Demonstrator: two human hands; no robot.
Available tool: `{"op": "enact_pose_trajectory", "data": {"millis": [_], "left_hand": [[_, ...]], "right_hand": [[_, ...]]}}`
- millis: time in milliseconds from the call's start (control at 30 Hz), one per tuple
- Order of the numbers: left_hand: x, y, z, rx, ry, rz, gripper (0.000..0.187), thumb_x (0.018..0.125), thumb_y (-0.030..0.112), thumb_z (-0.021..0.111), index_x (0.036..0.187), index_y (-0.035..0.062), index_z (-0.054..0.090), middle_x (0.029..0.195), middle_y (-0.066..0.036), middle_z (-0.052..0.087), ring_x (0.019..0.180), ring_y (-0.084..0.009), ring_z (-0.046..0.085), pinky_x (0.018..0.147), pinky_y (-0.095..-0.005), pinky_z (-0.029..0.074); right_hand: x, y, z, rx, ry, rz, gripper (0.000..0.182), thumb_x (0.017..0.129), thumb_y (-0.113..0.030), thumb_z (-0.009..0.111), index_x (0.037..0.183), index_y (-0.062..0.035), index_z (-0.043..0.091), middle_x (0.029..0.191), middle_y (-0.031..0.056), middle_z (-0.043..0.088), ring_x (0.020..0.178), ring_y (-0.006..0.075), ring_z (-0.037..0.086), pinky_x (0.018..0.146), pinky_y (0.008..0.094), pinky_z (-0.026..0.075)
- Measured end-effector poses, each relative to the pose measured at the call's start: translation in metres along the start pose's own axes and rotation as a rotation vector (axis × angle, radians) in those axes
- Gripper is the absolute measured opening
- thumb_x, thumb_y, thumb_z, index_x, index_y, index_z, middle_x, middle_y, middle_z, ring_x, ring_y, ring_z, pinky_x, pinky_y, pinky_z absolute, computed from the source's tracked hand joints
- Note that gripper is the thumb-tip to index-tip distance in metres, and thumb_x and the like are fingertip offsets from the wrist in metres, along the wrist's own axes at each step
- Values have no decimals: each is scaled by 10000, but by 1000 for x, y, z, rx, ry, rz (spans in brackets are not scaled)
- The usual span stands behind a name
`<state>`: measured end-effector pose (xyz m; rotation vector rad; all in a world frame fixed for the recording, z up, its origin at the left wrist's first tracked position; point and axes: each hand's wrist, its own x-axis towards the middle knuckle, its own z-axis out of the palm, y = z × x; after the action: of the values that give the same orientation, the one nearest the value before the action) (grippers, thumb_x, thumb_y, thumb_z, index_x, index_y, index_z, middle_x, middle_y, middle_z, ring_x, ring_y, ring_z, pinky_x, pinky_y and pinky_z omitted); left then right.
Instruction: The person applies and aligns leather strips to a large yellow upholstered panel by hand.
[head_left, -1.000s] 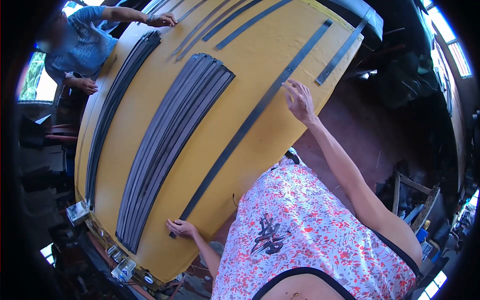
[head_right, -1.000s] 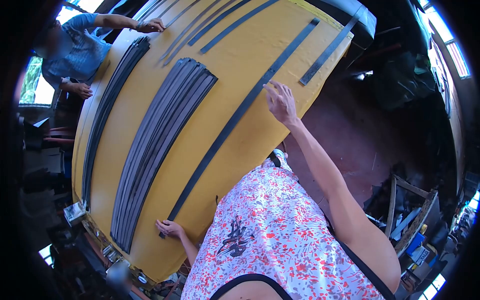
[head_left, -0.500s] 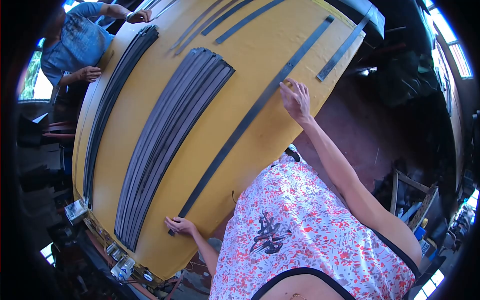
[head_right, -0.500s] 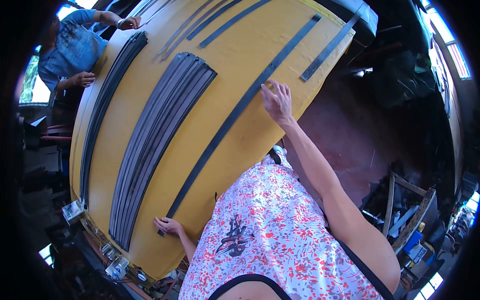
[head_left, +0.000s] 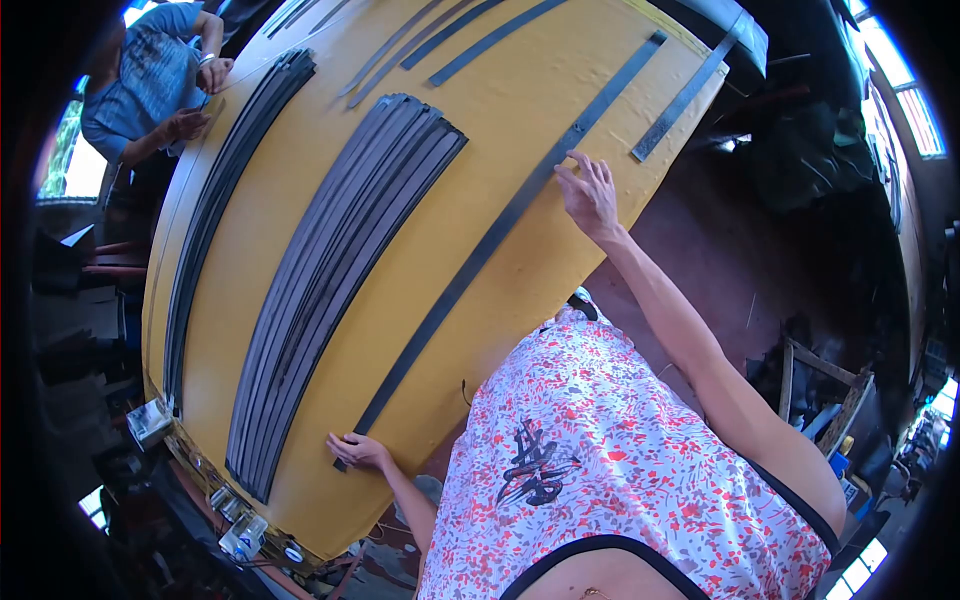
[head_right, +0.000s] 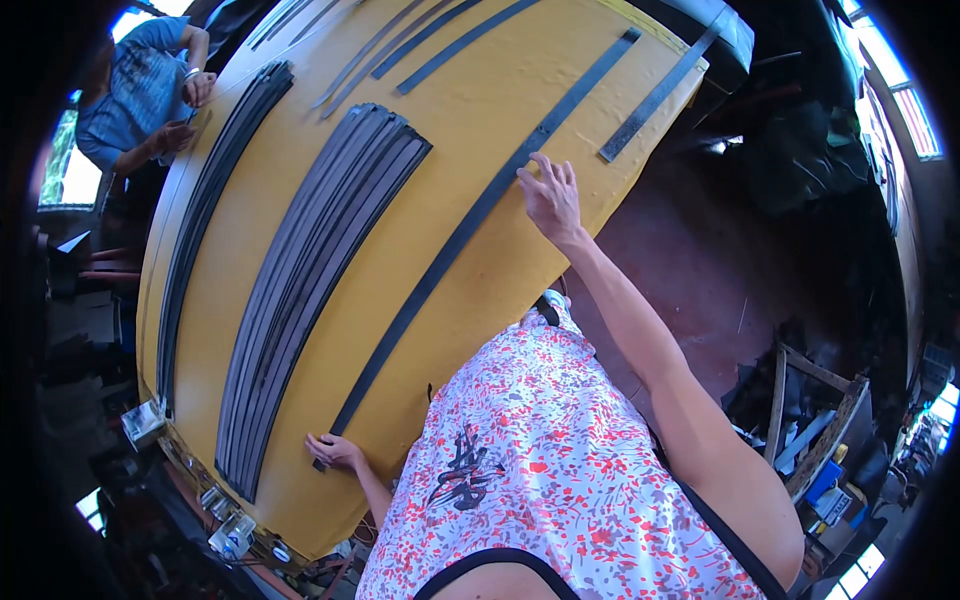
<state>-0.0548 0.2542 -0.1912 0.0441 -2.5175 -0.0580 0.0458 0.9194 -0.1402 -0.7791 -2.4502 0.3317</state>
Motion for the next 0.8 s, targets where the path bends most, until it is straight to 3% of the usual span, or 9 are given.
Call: {"op": "enact_pose_trajectory", "data": {"millis": [400,467,600,800], "left_hand": [[2,4,-3,28,-15,-16,339,962,129,524,1282,39,590,1314,-224,593,1182,-376,588,970,-488,456],[2,7,-5,35,-24,-23,339,962,129,522,1282,39,590,1313,-225,593,1181,-375,589,969,-486,457],[3,8,-6,30,-34,-27,340,963,128,522,1284,41,589,1314,-223,593,1186,-373,588,972,-487,456],[1,2,0,29,-34,-37,343,964,131,522,1291,48,589,1323,-216,590,1194,-366,585,981,-484,451]], "right_hand": [[9,6,-7,110,-44,34,248,846,-122,662,1090,-169,656,1166,38,639,1111,233,585,990,410,386],[12,10,-6,219,-63,181,254,852,-109,650,1099,-171,646,1117,32,663,1081,236,607,988,413,389],[23,16,-8,255,-92,193,263,853,-87,638,1105,-162,644,1086,35,676,1047,239,625,972,409,403],[28,20,-13,132,-153,-5,222,846,-60,646,1046,-135,706,1056,34,668,1002,239,627,910,385,450]]}}
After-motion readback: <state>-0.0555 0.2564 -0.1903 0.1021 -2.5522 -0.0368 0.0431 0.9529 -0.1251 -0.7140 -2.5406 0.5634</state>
